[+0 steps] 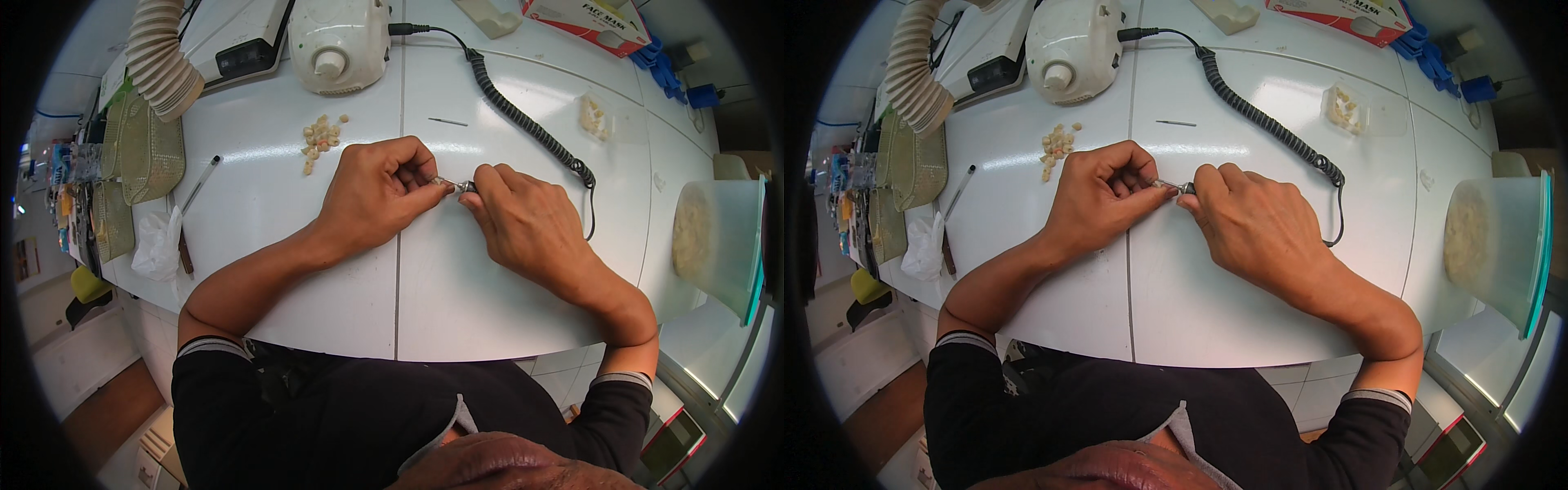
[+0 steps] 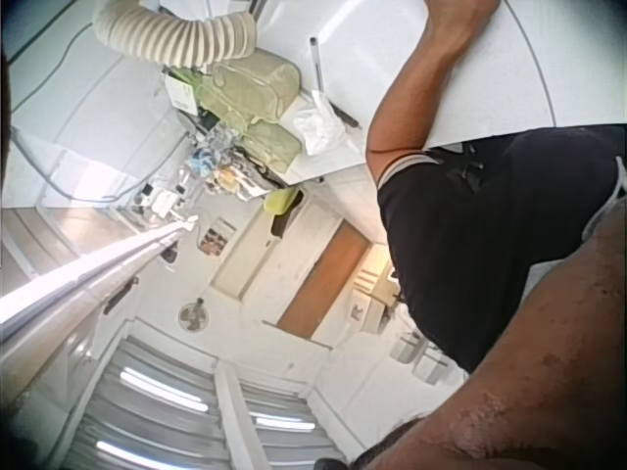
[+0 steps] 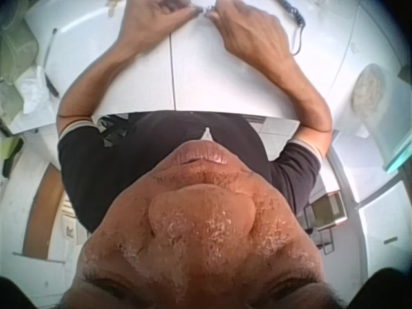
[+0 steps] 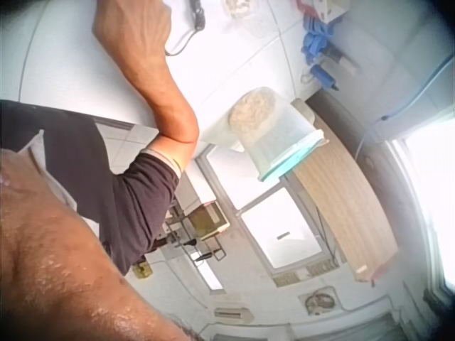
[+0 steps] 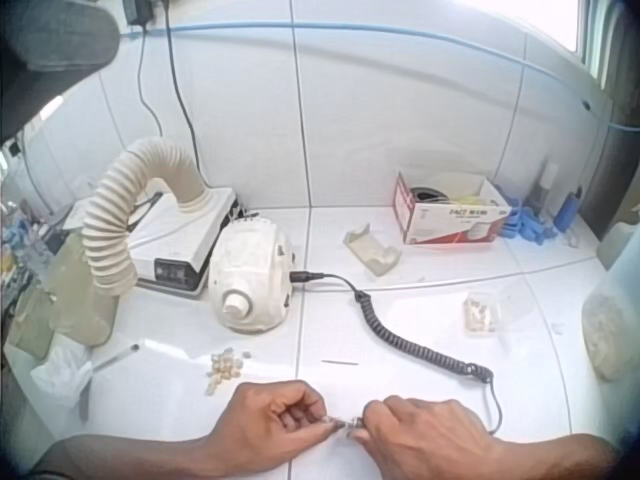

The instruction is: The person polishes several small dental crowns one at a time using a rotary hand tool on a workbench.

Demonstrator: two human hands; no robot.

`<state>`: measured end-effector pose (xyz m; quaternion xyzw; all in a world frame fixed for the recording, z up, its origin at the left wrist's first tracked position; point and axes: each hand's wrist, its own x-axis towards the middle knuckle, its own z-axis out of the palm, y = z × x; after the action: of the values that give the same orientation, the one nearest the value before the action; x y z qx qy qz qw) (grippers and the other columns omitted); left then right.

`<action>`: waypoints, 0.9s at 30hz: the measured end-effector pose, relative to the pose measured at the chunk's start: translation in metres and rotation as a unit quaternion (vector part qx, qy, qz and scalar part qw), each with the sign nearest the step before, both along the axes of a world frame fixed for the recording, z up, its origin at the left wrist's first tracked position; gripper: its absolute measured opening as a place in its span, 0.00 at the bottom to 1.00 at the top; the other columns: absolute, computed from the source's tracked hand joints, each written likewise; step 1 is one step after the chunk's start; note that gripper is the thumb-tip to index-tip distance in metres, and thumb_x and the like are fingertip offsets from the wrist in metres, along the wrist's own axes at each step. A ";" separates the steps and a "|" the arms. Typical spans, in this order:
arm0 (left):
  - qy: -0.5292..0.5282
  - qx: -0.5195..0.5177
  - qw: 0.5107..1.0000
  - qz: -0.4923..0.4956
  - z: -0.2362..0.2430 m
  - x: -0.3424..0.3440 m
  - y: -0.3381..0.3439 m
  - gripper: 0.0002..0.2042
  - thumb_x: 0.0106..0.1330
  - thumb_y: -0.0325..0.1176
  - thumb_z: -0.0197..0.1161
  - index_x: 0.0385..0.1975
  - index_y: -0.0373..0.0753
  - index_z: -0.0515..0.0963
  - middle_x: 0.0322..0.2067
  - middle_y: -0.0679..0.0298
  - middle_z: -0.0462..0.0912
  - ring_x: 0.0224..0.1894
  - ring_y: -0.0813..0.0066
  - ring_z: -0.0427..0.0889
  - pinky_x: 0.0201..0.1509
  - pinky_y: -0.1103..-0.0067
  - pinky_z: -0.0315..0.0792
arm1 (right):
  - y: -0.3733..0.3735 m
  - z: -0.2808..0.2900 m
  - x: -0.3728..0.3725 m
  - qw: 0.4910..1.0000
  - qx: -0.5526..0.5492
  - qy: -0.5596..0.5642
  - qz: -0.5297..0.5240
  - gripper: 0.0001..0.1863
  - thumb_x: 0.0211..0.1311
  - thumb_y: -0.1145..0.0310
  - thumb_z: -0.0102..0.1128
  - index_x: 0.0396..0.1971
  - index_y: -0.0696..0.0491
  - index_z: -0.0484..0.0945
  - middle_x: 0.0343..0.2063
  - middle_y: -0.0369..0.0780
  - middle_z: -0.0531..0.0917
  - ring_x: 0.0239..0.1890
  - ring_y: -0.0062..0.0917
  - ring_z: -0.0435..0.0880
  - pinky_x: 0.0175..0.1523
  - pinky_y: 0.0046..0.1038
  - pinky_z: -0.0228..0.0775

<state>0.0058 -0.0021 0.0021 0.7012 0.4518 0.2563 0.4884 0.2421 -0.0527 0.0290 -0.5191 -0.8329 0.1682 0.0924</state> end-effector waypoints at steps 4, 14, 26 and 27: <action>-0.004 -0.001 1.000 0.002 0.000 0.000 0.000 0.10 0.66 0.31 0.82 0.33 0.35 0.85 0.28 0.74 0.83 0.28 0.91 0.75 0.31 0.87 0.70 | 0.000 0.000 0.001 1.000 -0.006 -0.005 0.001 0.20 0.83 0.56 0.61 0.36 0.57 0.74 0.27 0.46 0.83 0.27 0.45 0.88 0.29 0.42 0.77; -0.002 0.003 1.000 -0.001 -0.001 -0.001 0.000 0.10 0.67 0.31 0.82 0.33 0.35 0.85 0.28 0.73 0.83 0.28 0.91 0.75 0.31 0.87 0.70 | 0.000 0.000 -0.001 1.000 -0.005 -0.003 0.001 0.19 0.83 0.56 0.62 0.36 0.57 0.74 0.27 0.46 0.84 0.26 0.45 0.88 0.28 0.42 0.77; 0.001 0.009 1.000 -0.004 0.000 -0.001 0.000 0.10 0.67 0.31 0.82 0.34 0.35 0.85 0.28 0.73 0.83 0.28 0.91 0.75 0.31 0.87 0.70 | 0.000 0.000 0.000 1.000 -0.007 0.000 0.001 0.20 0.83 0.56 0.62 0.36 0.57 0.74 0.27 0.46 0.83 0.27 0.45 0.88 0.29 0.43 0.77; -0.002 0.007 1.000 -0.004 0.000 0.000 -0.001 0.10 0.67 0.31 0.82 0.34 0.35 0.85 0.28 0.73 0.83 0.28 0.91 0.75 0.31 0.87 0.70 | 0.000 0.000 0.000 1.000 -0.002 0.000 0.001 0.20 0.83 0.56 0.61 0.36 0.57 0.74 0.26 0.46 0.83 0.27 0.45 0.88 0.29 0.43 0.77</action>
<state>0.0054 -0.0026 0.0018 0.7062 0.4459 0.2589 0.4852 0.2417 -0.0528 0.0292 -0.5186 -0.8329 0.1703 0.0913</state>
